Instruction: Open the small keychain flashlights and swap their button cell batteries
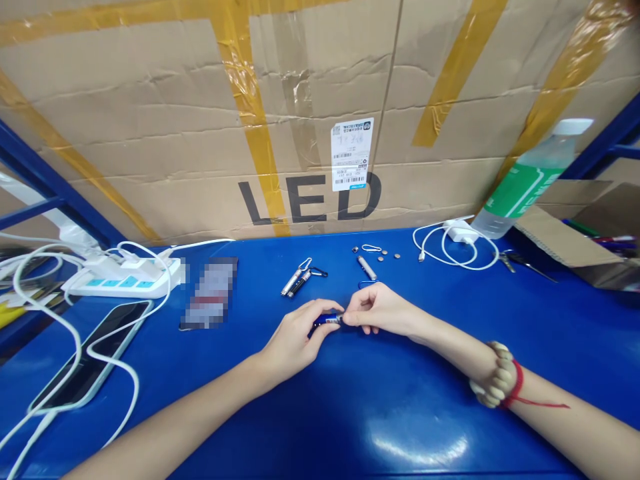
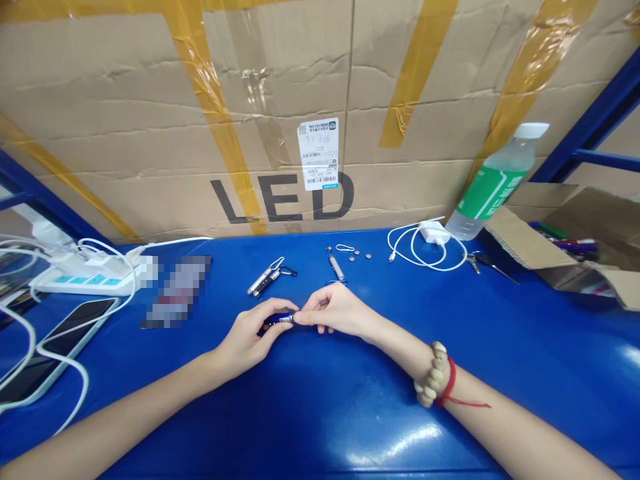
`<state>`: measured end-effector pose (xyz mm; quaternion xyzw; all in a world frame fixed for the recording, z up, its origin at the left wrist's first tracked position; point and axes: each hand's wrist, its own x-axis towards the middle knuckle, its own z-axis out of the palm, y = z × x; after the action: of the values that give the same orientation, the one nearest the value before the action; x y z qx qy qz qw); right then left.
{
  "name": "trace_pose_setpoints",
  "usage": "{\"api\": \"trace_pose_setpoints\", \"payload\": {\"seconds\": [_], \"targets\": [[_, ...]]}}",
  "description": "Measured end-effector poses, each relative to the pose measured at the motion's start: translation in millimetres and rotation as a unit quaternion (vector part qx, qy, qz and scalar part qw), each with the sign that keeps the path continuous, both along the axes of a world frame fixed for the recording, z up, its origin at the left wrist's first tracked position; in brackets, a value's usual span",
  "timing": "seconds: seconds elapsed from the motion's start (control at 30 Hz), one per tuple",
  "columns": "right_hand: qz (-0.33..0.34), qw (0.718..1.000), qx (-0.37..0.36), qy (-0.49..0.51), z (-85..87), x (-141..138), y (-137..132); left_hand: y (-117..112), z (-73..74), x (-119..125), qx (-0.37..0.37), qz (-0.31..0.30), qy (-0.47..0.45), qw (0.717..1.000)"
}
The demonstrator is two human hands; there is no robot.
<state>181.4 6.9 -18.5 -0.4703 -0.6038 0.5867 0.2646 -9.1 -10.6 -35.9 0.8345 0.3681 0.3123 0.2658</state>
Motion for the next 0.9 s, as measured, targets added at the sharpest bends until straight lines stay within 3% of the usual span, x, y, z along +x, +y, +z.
{"api": "trace_pose_setpoints", "payload": {"seconds": [0.3,0.6,0.7,0.8,0.9], "targets": [[-0.006,1.0,0.014,0.015,-6.7,-3.4,-2.8,-1.7,4.1,-2.0,0.056,-0.073,-0.007,0.996],[-0.03,0.996,0.087,-0.019,-8.3,-4.9,-2.9,1.6,-3.7,-0.9,0.114,-0.012,0.02,0.993],[-0.047,0.98,0.191,-0.023,-7.1,-4.2,-3.9,1.4,-3.6,0.2,0.101,0.014,0.021,0.995],[-0.047,0.929,0.363,-0.051,-6.0,-2.1,-6.0,0.6,-1.8,1.1,0.079,0.026,0.019,0.996],[-0.02,0.883,0.464,-0.073,-7.2,1.8,-6.6,0.0,-0.9,1.6,0.059,0.034,0.008,0.998]]}}
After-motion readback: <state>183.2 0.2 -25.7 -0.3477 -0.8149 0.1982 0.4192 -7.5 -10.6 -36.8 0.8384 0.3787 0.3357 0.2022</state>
